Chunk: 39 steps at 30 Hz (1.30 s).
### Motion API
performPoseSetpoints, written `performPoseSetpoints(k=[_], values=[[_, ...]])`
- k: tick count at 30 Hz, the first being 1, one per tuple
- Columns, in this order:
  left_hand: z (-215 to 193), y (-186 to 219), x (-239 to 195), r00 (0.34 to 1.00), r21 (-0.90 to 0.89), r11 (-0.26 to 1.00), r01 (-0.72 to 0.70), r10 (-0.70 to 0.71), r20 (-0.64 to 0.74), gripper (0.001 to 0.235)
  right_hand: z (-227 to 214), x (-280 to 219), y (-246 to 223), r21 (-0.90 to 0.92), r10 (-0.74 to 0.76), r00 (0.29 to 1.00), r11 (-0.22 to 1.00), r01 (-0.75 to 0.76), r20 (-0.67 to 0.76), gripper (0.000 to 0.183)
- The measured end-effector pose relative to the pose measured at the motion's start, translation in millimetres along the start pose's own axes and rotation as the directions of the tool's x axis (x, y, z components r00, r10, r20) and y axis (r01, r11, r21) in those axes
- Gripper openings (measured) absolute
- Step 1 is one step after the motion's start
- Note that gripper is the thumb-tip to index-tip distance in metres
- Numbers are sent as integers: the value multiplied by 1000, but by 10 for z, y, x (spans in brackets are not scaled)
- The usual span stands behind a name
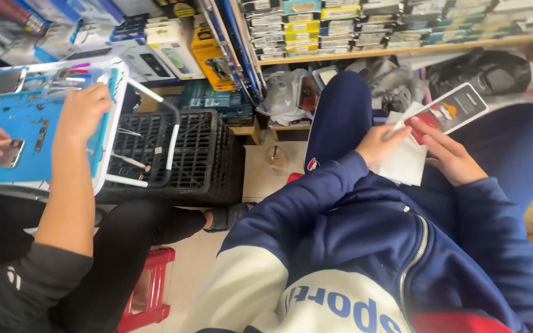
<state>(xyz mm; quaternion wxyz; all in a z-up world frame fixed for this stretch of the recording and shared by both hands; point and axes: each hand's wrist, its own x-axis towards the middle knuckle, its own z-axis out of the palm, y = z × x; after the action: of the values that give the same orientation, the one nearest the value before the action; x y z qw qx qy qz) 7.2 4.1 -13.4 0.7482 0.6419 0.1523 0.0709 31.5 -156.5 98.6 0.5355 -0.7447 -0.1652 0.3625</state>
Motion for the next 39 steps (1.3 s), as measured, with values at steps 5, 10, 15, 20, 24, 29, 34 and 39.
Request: performPoseSetpoints(k=[5, 10, 15, 20, 24, 29, 34, 39], values=[[18, 7, -22, 998, -50, 999, -8, 11, 65, 43, -304, 341, 491, 212, -186, 940, 944, 252, -286, 61], [46, -304, 95, 973, 33, 981, -190, 184, 137, 37, -453, 626, 851, 234, -248, 874, 900, 367, -417, 61], [-26, -337, 176, 968, 127, 962, -243, 233, 91, 32, -285, 420, 677, 47, -269, 941, 958, 284, -206, 54], [-48, -46, 35, 965, 159, 954, -255, 241, 105, 34, -216, 315, 603, 134, -224, 959, 959, 248, -175, 36], [16, -94, 38, 975, 118, 972, -202, 189, 115, 31, -365, 478, 722, 230, -269, 917, 912, 341, -295, 46], [-9, -110, 104, 982, 107, 983, -150, 136, 133, 34, -394, 455, 701, 133, -315, 892, 919, 372, -325, 62], [-31, -79, 12, 976, 101, 972, -214, 209, 64, 27, -287, 451, 743, 92, -261, 963, 959, 267, -75, 46], [15, -146, -41, 967, 84, 963, -255, 254, 25, 30, -256, 370, 637, 156, -244, 962, 952, 261, -124, 39]])
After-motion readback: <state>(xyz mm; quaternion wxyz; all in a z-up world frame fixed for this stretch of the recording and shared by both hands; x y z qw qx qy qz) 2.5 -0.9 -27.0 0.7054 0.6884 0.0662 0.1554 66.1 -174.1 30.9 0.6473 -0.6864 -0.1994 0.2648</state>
